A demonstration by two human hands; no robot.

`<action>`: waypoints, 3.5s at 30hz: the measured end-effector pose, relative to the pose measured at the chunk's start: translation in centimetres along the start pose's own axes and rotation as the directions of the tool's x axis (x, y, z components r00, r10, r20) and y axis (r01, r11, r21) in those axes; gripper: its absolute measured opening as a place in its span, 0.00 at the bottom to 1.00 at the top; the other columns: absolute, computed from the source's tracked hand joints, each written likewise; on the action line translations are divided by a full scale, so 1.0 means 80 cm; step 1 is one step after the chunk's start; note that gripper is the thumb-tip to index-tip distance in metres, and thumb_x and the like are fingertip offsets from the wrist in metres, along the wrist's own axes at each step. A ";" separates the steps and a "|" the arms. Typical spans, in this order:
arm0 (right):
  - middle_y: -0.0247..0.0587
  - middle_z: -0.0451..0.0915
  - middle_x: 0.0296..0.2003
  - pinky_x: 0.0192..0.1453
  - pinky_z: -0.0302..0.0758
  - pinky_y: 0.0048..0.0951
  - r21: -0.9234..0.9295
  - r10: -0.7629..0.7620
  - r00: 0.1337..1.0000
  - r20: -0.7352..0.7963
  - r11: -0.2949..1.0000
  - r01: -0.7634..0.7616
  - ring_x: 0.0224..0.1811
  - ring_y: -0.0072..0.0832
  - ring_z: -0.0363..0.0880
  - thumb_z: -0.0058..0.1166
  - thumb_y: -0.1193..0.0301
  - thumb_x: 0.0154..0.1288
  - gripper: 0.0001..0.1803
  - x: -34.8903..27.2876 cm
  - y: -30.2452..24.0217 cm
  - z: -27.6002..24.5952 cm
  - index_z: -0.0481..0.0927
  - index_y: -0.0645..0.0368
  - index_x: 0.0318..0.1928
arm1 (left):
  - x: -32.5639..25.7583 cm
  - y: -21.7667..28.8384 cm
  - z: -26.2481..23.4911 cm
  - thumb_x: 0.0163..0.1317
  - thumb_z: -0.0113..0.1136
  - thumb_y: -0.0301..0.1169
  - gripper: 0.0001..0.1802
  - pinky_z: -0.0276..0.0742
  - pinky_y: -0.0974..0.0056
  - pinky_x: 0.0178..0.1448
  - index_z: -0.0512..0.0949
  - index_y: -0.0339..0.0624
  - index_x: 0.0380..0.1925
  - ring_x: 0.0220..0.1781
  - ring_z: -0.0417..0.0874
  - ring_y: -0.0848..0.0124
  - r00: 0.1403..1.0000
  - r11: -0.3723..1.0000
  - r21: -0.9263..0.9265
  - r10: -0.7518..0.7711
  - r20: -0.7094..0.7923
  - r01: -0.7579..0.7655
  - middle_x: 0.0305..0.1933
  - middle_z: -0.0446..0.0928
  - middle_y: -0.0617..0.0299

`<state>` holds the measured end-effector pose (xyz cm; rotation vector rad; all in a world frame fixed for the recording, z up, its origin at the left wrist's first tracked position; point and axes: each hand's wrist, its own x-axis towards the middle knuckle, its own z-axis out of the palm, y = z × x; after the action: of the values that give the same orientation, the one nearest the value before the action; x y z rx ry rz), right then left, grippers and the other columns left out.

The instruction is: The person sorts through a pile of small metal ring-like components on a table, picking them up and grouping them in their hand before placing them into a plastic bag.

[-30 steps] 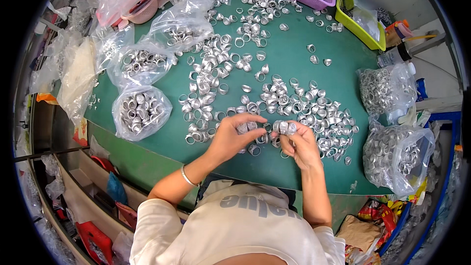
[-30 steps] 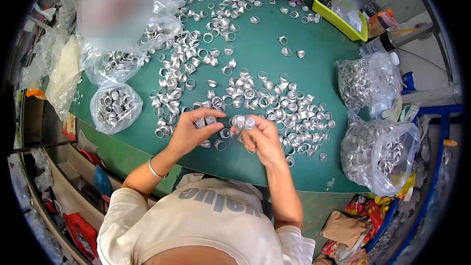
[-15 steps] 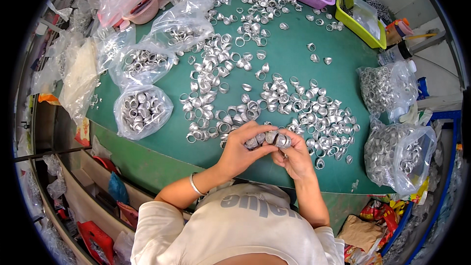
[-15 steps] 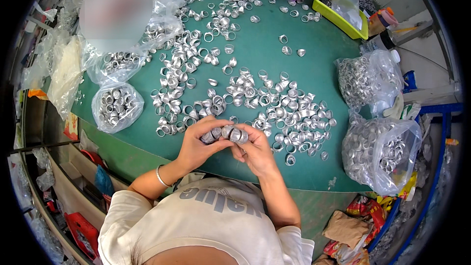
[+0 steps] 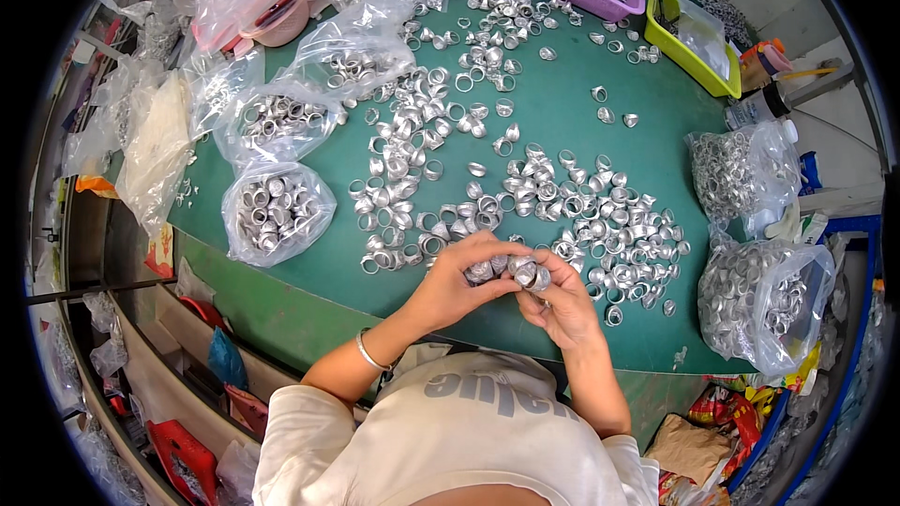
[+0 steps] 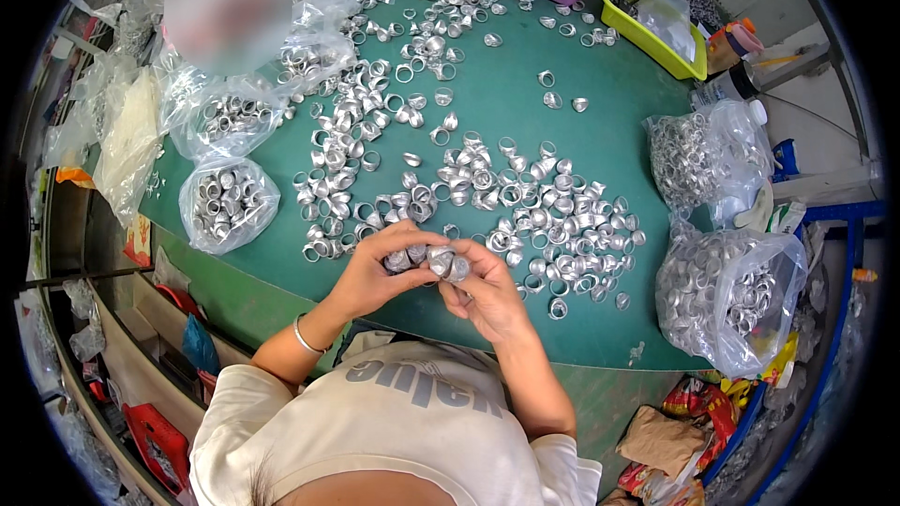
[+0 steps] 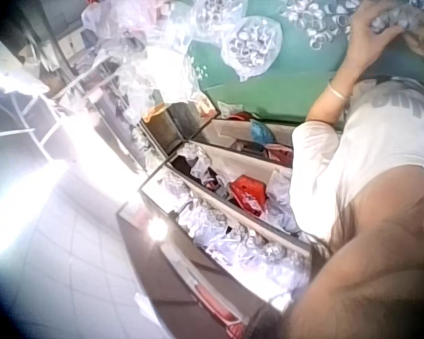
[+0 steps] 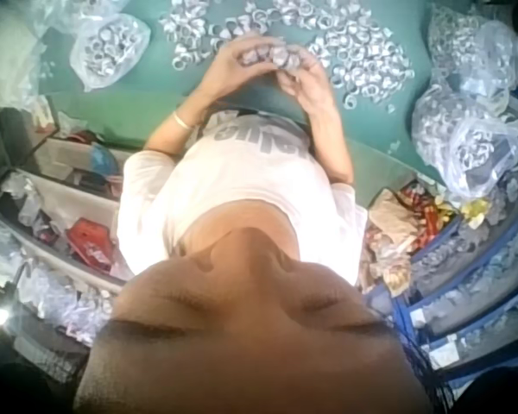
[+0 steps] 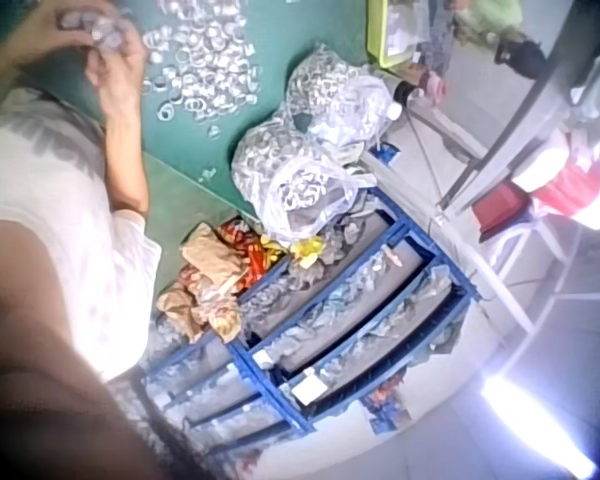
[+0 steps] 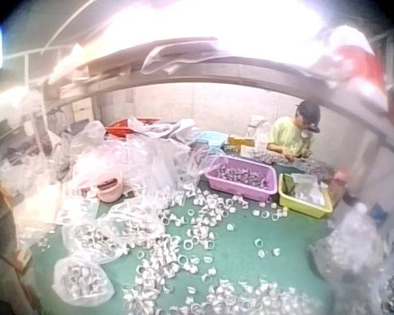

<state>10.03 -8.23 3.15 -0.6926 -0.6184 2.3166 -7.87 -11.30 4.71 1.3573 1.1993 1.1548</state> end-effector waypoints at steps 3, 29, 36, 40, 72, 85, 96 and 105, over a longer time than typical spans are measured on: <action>0.44 0.80 0.39 0.16 0.60 0.17 -0.055 0.021 0.999 -0.028 0.998 -0.022 0.19 0.19 0.69 0.48 0.78 0.64 0.12 0.001 0.000 0.001 0.74 0.61 0.48 | -0.003 -0.003 -0.002 0.45 0.68 0.21 0.20 0.68 0.68 0.43 0.79 0.39 0.42 0.36 0.73 0.72 1.000 1.000 -0.015 0.008 -0.006 -0.008 0.33 0.73 0.63; 0.42 0.75 0.32 0.18 0.60 0.18 0.185 0.265 0.964 0.007 0.947 -0.262 0.22 0.21 0.67 0.44 0.82 0.58 0.18 0.020 0.002 0.006 0.71 0.61 0.51 | -0.006 -0.001 -0.030 0.53 0.64 0.24 0.20 0.64 0.78 0.21 0.78 0.44 0.48 0.21 0.70 0.84 0.959 0.929 -0.242 -0.260 0.111 0.280 0.35 0.78 0.67; 0.33 0.75 0.22 0.15 0.57 0.16 -0.599 -0.132 0.942 -0.309 0.796 -0.085 0.14 0.13 0.63 0.41 0.84 0.57 0.14 0.039 -0.010 0.006 0.78 0.65 0.40 | -0.005 -0.034 -0.023 0.53 0.63 0.23 0.17 0.69 0.72 0.38 0.78 0.41 0.45 0.33 0.73 0.78 0.989 0.992 0.094 -0.078 -0.124 0.090 0.35 0.76 0.65; 0.33 0.75 0.22 0.14 0.56 0.15 -0.681 -0.109 0.939 -0.327 0.716 -0.154 0.13 0.13 0.63 0.41 0.85 0.56 0.14 0.048 -0.017 0.000 0.77 0.66 0.41 | -0.004 -0.028 -0.023 0.53 0.62 0.23 0.16 0.68 0.72 0.36 0.79 0.42 0.45 0.31 0.71 0.79 0.973 0.978 0.060 -0.189 -0.133 0.198 0.32 0.74 0.65; 0.36 0.77 0.19 0.21 0.66 0.19 -0.983 -0.346 0.936 0.057 0.143 0.113 0.18 0.16 0.70 0.52 0.76 0.60 0.08 0.068 -0.024 0.045 0.81 0.66 0.37 | -0.024 -0.023 -0.031 0.49 0.68 0.24 0.16 0.69 0.68 0.34 0.80 0.37 0.41 0.28 0.73 0.74 0.932 0.989 0.007 -0.139 -0.334 0.149 0.26 0.74 0.60; 0.45 0.80 0.35 0.14 0.65 0.19 -0.691 -0.049 0.986 0.157 0.708 0.145 0.14 0.18 0.69 0.48 0.75 0.63 0.21 0.262 -0.016 0.106 0.66 0.69 0.56 | -0.035 -0.028 -0.082 0.49 0.68 0.26 0.14 0.69 0.71 0.30 0.80 0.36 0.38 0.26 0.74 0.77 0.783 0.980 0.132 -0.033 -0.621 0.147 0.29 0.77 0.62; 0.36 0.75 0.16 0.25 0.66 0.21 -0.962 -0.406 0.903 0.142 0.157 0.222 0.20 0.13 0.69 0.54 0.69 0.62 0.10 0.107 -0.052 0.016 0.81 0.65 0.30 | 0.034 0.004 -0.229 0.53 0.64 0.28 0.12 0.74 0.65 0.34 0.79 0.33 0.37 0.29 0.80 0.63 0.521 0.605 0.760 0.581 -0.625 0.237 0.31 0.79 0.50; 0.43 0.76 0.40 0.27 0.74 0.34 -0.927 -0.490 0.827 0.275 -0.364 0.093 0.22 0.35 0.78 0.57 0.77 0.55 0.16 0.071 -0.061 0.001 0.78 0.55 0.46 | 0.003 -0.030 -0.080 0.58 0.55 0.24 0.08 0.66 0.71 0.19 0.77 0.35 0.37 0.23 0.76 0.75 0.876 0.746 -0.564 -0.476 -0.077 0.355 0.27 0.77 0.59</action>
<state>8.36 -1.01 4.24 -1.2150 -2.3281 0.5020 -14.41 -10.49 2.95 0.5043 1.1374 1.2010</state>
